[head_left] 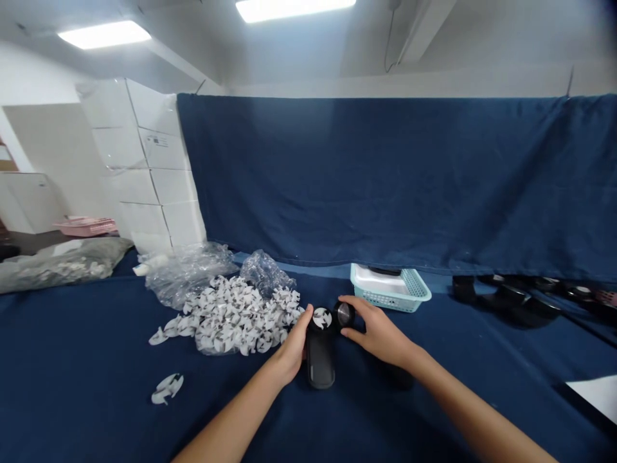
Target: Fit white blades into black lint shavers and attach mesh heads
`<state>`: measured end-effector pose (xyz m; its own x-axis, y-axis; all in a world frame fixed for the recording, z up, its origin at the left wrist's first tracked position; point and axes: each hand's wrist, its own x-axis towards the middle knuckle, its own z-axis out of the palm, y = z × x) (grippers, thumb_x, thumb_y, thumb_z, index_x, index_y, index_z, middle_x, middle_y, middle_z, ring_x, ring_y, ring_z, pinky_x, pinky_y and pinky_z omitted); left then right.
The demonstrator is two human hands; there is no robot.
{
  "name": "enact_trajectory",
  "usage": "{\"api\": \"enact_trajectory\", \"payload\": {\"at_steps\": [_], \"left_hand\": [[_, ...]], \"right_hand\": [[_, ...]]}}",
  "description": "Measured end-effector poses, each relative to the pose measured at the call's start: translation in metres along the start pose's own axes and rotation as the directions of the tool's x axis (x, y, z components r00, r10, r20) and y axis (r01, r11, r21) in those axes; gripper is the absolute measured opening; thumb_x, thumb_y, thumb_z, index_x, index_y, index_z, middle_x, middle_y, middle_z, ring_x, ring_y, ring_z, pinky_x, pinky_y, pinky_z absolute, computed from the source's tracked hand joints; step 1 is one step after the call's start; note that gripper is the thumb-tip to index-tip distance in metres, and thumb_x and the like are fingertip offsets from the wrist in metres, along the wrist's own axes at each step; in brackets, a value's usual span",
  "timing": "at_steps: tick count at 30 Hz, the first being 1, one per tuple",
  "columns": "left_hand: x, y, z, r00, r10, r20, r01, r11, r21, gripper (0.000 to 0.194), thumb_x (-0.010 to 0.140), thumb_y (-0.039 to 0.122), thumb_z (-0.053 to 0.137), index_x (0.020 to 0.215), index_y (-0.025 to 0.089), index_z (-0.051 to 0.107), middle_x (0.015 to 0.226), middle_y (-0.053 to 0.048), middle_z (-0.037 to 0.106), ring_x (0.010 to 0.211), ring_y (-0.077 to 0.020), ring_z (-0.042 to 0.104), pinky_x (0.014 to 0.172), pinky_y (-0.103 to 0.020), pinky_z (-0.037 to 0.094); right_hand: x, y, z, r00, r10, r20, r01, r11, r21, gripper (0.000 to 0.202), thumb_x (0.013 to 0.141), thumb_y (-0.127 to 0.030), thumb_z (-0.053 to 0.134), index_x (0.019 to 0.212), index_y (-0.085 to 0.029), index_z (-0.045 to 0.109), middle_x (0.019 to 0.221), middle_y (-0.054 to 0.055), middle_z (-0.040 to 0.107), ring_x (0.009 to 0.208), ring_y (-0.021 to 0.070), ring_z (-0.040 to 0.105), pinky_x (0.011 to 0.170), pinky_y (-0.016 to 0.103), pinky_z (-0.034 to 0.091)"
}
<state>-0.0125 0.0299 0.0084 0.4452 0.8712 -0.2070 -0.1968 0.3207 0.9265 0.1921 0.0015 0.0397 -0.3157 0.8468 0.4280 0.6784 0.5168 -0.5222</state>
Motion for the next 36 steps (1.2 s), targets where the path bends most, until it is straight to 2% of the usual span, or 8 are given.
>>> {"api": "enact_trajectory", "payload": {"at_steps": [4,8,14,19,22,27,34,36], "left_hand": [[0.001,0.001,0.001,0.991,0.012,0.133,-0.002,0.997,-0.078,0.054,0.091,0.055,0.035,0.121,0.014,0.055,0.105,-0.009,0.068,0.097,-0.0254,0.062,0.076,-0.031,0.045],[0.0,-0.002,0.002,0.981,0.036,0.19,-0.012,0.992,-0.125,0.049,0.092,0.049,0.037,0.125,0.016,0.052,0.112,-0.01,0.066,0.098,-0.025,0.062,0.074,-0.031,0.045],[-0.004,-0.005,0.007,0.988,0.124,0.088,-0.115,0.989,-0.096,0.042,0.089,0.043,0.058,0.127,0.026,0.051,0.126,-0.005,0.061,0.114,-0.0228,0.055,0.087,-0.03,0.044],[-0.008,-0.003,0.011,0.986,0.164,0.009,-0.164,0.986,-0.034,0.039,0.09,0.048,0.057,0.122,0.026,0.056,0.125,-0.004,0.062,0.116,-0.02,0.055,0.099,-0.03,0.04],[-0.009,-0.003,0.013,0.992,0.123,0.014,-0.122,0.992,-0.016,0.042,0.088,0.051,0.058,0.122,0.025,0.054,0.107,-0.005,0.068,0.098,-0.0188,0.063,0.089,-0.031,0.047],[-0.009,-0.005,0.015,0.993,-0.056,0.103,0.064,0.994,-0.083,0.06,0.085,0.067,0.048,0.122,0.02,0.046,0.073,-0.005,0.069,0.06,-0.021,0.067,0.061,-0.036,0.054],[-0.008,-0.005,0.012,0.977,-0.179,0.112,0.185,0.981,-0.048,0.069,0.083,0.076,0.037,0.113,0.015,0.05,0.066,-0.008,0.068,0.049,-0.021,0.065,0.046,-0.027,0.048],[-0.009,-0.004,0.012,0.978,-0.18,0.106,0.185,0.982,-0.036,0.069,0.083,0.076,0.038,0.114,0.016,0.049,0.065,-0.007,0.067,0.047,-0.02,0.064,0.045,-0.027,0.048]], "right_hand": [[0.004,-0.008,-0.005,1.0,-0.02,0.011,0.02,1.0,0.005,0.058,0.075,-0.018,0.068,0.13,-0.026,0.051,0.125,0.008,0.054,0.118,0.0247,0.054,0.105,0.04,0.043],[0.006,-0.013,-0.009,0.998,-0.002,0.066,-0.001,0.998,0.06,0.063,0.074,-0.016,0.067,0.133,-0.026,0.05,0.125,0.009,0.051,0.104,0.0226,0.059,0.085,0.035,0.055],[0.009,-0.023,-0.017,0.994,-0.088,0.067,0.084,0.995,0.056,0.061,0.077,-0.02,0.072,0.134,-0.027,0.049,0.123,0.008,0.055,0.113,0.0244,0.056,0.1,0.044,0.046],[0.008,-0.021,-0.019,0.992,-0.103,0.076,0.097,0.992,0.081,0.061,0.078,-0.016,0.071,0.134,-0.028,0.05,0.13,0.008,0.053,0.121,0.0252,0.051,0.104,0.044,0.044],[0.008,-0.021,-0.021,0.99,-0.117,0.081,0.108,0.989,0.103,0.063,0.076,-0.013,0.073,0.133,-0.029,0.052,0.13,0.007,0.054,0.121,0.0251,0.052,0.104,0.044,0.045],[0.008,-0.022,-0.023,0.986,-0.144,0.086,0.137,0.987,0.085,0.065,0.074,-0.011,0.076,0.133,-0.03,0.053,0.133,0.006,0.055,0.124,0.0239,0.052,0.109,0.043,0.041],[0.006,-0.019,-0.027,0.952,-0.232,0.201,0.244,0.969,-0.033,0.063,0.082,-0.005,0.064,0.136,-0.035,0.05,0.139,0.003,0.054,0.124,0.0222,0.053,0.109,0.046,0.039],[0.006,-0.018,-0.027,0.955,-0.222,0.197,0.235,0.971,-0.045,0.062,0.082,-0.01,0.068,0.137,-0.033,0.05,0.137,0.004,0.054,0.122,0.0234,0.054,0.107,0.044,0.042]]}}
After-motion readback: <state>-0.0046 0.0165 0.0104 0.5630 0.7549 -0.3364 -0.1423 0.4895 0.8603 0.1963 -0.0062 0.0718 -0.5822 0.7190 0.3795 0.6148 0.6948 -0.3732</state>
